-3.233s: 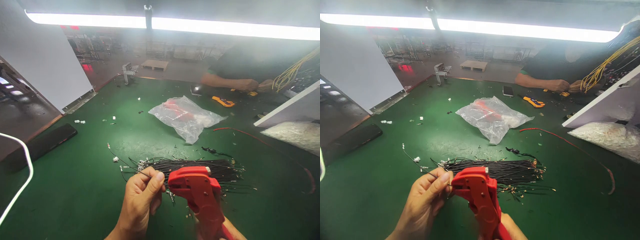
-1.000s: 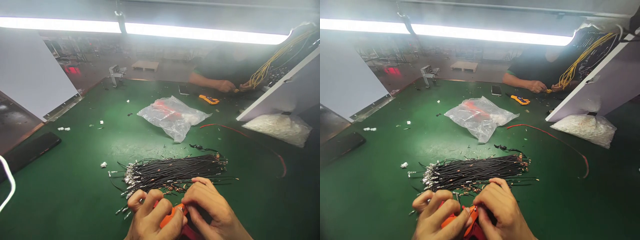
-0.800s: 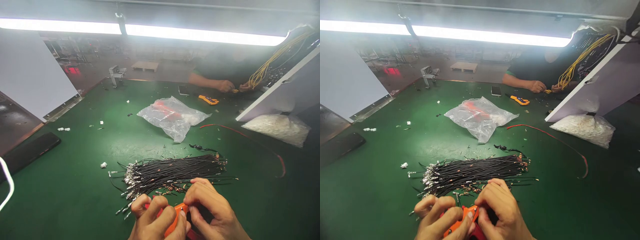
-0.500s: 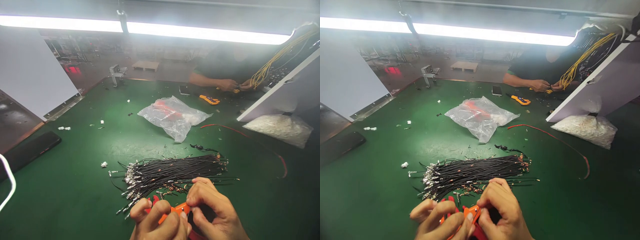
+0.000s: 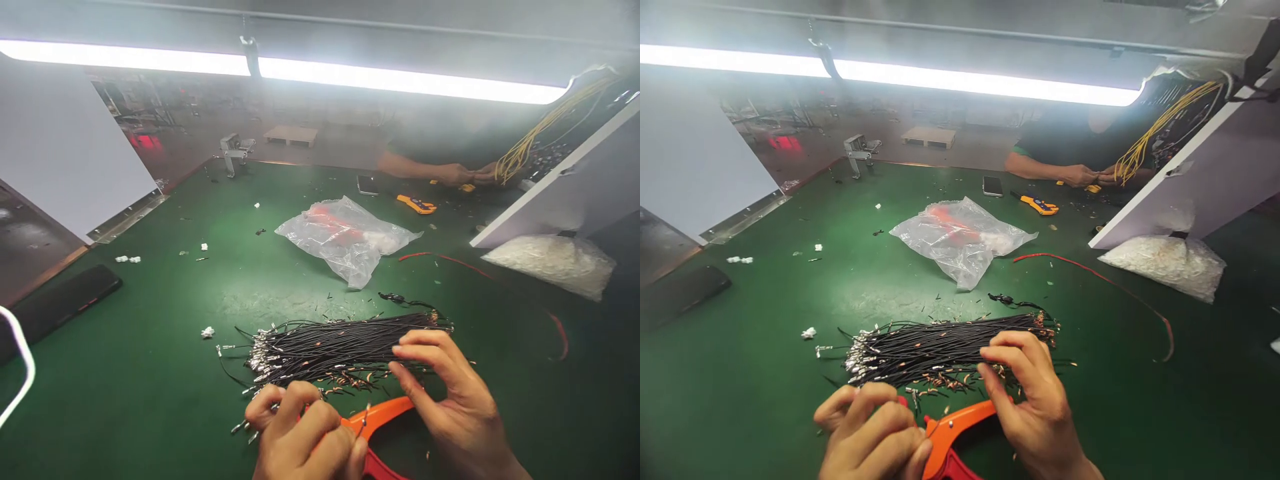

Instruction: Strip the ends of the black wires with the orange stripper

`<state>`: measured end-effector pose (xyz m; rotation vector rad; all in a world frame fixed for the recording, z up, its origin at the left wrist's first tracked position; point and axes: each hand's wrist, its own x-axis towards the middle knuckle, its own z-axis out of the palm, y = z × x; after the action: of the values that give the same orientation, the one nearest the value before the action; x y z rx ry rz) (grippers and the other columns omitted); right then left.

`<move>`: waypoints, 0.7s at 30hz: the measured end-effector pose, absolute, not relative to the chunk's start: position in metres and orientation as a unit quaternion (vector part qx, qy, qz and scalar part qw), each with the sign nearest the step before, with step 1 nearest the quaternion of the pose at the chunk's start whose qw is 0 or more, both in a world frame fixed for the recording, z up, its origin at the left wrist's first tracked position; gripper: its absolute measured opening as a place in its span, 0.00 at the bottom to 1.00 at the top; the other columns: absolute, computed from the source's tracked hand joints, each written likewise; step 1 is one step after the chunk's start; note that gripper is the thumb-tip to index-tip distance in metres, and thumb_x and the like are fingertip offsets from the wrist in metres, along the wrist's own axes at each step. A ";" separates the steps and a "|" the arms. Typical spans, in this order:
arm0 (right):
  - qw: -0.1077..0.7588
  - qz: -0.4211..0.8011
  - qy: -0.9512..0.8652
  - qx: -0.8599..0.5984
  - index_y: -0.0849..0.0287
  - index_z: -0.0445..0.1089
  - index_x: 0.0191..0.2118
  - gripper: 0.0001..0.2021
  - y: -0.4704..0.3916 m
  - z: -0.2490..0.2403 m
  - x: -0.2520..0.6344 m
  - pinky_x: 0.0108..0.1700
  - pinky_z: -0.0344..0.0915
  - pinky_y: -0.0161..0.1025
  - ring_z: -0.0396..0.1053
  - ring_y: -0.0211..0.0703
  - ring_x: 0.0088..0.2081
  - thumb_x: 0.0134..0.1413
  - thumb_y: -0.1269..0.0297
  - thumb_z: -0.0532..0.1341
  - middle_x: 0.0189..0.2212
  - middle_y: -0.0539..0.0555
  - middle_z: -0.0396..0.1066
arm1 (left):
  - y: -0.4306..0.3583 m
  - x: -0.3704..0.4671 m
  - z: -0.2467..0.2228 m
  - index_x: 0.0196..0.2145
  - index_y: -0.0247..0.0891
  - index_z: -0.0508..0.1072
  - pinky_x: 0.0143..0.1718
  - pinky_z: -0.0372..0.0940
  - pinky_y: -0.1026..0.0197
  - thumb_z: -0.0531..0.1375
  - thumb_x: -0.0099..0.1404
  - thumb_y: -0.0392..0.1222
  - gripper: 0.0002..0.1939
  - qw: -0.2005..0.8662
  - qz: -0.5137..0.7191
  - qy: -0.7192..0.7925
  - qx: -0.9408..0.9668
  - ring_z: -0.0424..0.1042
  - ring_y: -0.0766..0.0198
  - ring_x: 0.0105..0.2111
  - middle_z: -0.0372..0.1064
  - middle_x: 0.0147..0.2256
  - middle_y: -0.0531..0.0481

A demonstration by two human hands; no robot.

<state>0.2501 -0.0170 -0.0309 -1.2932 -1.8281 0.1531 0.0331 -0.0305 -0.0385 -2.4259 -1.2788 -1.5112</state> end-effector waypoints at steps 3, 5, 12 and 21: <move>0.432 0.091 -0.737 -0.512 0.55 0.68 0.50 0.12 -0.022 -0.028 0.241 0.50 0.65 0.43 0.68 0.47 0.47 0.62 0.69 0.62 0.45 0.55 0.68 | -0.024 0.031 -0.035 0.23 0.41 0.68 0.37 0.45 0.51 0.59 0.68 0.35 0.15 -0.019 -0.479 -0.404 -0.779 0.65 0.63 0.26 0.67 0.19 0.59; 0.425 0.136 -0.770 -0.456 0.53 0.68 0.44 0.11 -0.025 -0.028 0.238 0.54 0.61 0.47 0.70 0.45 0.42 0.61 0.77 0.58 0.37 0.50 0.72 | -0.025 0.030 -0.035 0.23 0.41 0.68 0.37 0.45 0.51 0.59 0.69 0.36 0.16 -0.035 -0.472 -0.405 -0.782 0.65 0.63 0.26 0.67 0.19 0.59; 0.356 0.223 -0.837 -0.351 0.53 0.66 0.51 0.10 -0.031 -0.048 0.226 0.56 0.57 0.54 0.72 0.47 0.40 0.70 0.61 0.51 0.34 0.51 0.76 | -0.027 0.021 -0.039 0.29 0.42 0.70 0.37 0.47 0.51 0.58 0.68 0.31 0.11 -0.142 -0.445 -0.401 -0.788 0.65 0.62 0.28 0.69 0.22 0.58; 0.372 0.225 -0.812 -0.389 0.54 0.67 0.45 0.12 -0.032 -0.038 0.226 0.54 0.57 0.55 0.71 0.43 0.34 0.62 0.77 0.54 0.28 0.48 0.73 | -0.026 0.020 -0.035 0.33 0.44 0.70 0.38 0.47 0.52 0.55 0.71 0.33 0.09 -0.177 -0.449 -0.401 -0.779 0.64 0.61 0.28 0.68 0.22 0.59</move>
<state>0.2263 -0.0323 -0.0378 -0.9960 -2.0817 0.5768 0.0200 -0.0258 -0.0349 -2.7660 -1.4263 -1.5950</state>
